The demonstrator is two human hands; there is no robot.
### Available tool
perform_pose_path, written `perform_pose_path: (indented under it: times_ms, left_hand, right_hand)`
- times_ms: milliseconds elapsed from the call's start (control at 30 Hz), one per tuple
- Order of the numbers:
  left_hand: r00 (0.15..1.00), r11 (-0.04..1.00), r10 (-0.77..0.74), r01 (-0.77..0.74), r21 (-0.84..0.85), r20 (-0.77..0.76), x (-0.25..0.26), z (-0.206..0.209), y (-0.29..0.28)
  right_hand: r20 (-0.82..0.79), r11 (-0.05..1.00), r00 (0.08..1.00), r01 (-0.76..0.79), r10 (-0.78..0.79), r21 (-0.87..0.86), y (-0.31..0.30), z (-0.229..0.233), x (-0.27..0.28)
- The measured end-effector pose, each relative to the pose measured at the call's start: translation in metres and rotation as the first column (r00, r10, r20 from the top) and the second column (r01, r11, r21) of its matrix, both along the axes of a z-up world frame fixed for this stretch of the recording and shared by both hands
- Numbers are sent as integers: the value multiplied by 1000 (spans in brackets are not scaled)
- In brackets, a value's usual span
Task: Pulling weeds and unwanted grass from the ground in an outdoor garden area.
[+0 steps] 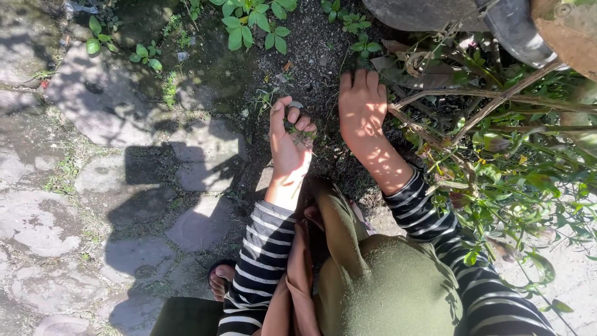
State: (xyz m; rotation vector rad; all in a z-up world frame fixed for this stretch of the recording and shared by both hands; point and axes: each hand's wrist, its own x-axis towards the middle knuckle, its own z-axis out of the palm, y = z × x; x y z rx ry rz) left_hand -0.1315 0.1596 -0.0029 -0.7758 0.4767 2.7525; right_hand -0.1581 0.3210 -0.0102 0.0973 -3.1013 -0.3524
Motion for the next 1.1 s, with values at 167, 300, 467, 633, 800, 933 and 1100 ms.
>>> perform_pose_path:
  times_ms: [167, 300, 467, 633, 800, 933, 1100]
  left_hand:
    - [1000, 1000, -3, 3, -30, 9, -1, -3, -2]
    - [999, 996, -21, 19, -87, -25, -1, -5, 1]
    - [997, 971, -76, 70, -227, -19, 1, -10, 1]
    - [998, 955, -65, 58, -290, -15, 4, -12, 1]
    - [999, 941, -39, 26, -337, -32, 4, -8, 5]
    - [999, 923, -25, 5, -385, -48, 8, -16, 7]
    - [971, 736, -163, 3, -677, -173, 1, 28, -1]
  right_hand:
    - [-33, 978, 999, -43, 37, -206, 4, 5, -1]
    - [-100, 820, 985, -170, 137, -547, -16, 47, 1]
    - [6, 784, 989, -116, 151, -609, -17, 42, 3]
    - [61, 743, 990, -51, 124, -668, -12, 30, 8]
    - [42, 640, 989, -59, 141, -766, -15, 37, 10]
    - [53, 585, 992, -23, 113, -811, -34, 70, 15]
    - [-171, 257, 969, -213, 175, -943, -73, 130, 4]
